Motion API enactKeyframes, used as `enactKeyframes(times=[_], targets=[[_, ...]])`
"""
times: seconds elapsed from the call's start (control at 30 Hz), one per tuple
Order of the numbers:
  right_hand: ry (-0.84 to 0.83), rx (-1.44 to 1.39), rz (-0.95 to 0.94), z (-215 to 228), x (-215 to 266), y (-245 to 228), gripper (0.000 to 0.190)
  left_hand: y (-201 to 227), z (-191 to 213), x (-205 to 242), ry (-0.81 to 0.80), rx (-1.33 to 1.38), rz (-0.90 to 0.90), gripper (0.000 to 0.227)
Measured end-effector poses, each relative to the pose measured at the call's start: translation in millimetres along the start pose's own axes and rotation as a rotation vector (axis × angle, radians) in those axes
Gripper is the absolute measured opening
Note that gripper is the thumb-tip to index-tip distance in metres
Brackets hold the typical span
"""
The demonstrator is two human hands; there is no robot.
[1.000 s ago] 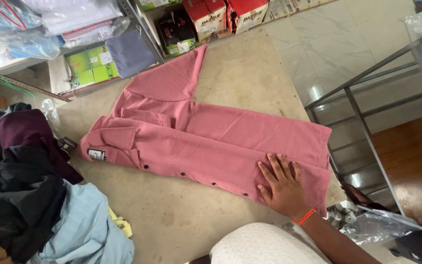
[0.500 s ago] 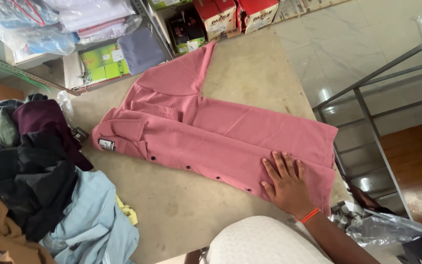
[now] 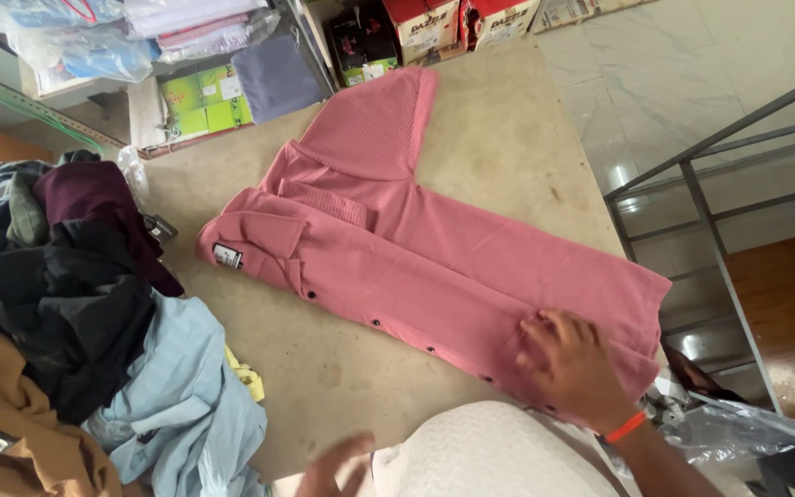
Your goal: The person lays a pink button-up shirt face-down on a table, folds the sleeves inward, folds the sides over, then folds the shirt into a compact rectangle and smooths it flat with their hands. At the end they pick up a plastic bag and begin bagging the folded shirt.
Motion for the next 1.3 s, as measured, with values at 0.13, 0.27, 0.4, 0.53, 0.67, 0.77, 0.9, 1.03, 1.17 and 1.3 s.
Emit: enactKeyframes(times=[0.13, 0.27, 0.4, 0.53, 0.67, 0.77, 0.9, 1.03, 1.17, 1.3], targets=[[0.229, -0.239, 0.054, 24.0, -38.8, 36.9, 0.049, 170.0, 9.2, -71.1, -0.014, 0.012, 0.02, 0.049], [0.495, 0.07, -0.004, 60.7, -70.2, 54.1, 0.057, 230.3, 36.6, -123.7, 0.525, -0.192, -0.35, 0.07], [0.411, 0.21, -0.116, 40.5, -92.9, 93.4, 0.051, 243.3, 42.5, -204.0, 0.674, -0.31, -0.27, 0.087], [0.447, 0.08, -0.037, 25.5, -81.8, 116.7, 0.042, 246.9, 28.9, -255.4, 0.595, -0.467, -0.134, 0.094], [0.294, 0.024, -0.278, 12.3, -47.5, 143.2, 0.024, 272.0, 9.2, -268.8, 0.448, -0.54, -0.162, 0.098], [0.246, 0.114, -0.405, 11.3, -14.4, 139.7, 0.025, 292.1, -4.8, -280.3, 0.388, -0.594, -0.239, 0.099], [0.251, 0.037, -0.415, -15.8, 20.1, 144.2, 0.022, 312.8, -25.8, -305.7, 0.282, -0.679, -0.401, 0.099], [0.065, 0.11, -0.582, -1.5, 22.9, 99.3, 0.026, 342.5, -29.7, -321.5, 0.193, -0.722, -0.463, 0.096], [0.347, -0.013, 0.106, 50.8, -11.4, -21.7, 0.055, 363.5, -35.7, -348.9, 0.126, -0.738, -0.471, 0.098], [0.112, 0.041, 0.54, -20.8, -32.6, -67.7, 0.076, 389.5, -39.3, -360.1, 0.13, -0.699, -0.519, 0.096]])
Point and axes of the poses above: each hand's wrist, its own x-axis away from the middle knuckle, its own z-axis out of the back of the hand, y = z × x, the point moved 9 cm from there along -x, towards the middle knuckle, and after that the axes turned 1 degree about -y, right-handed, at the moved point
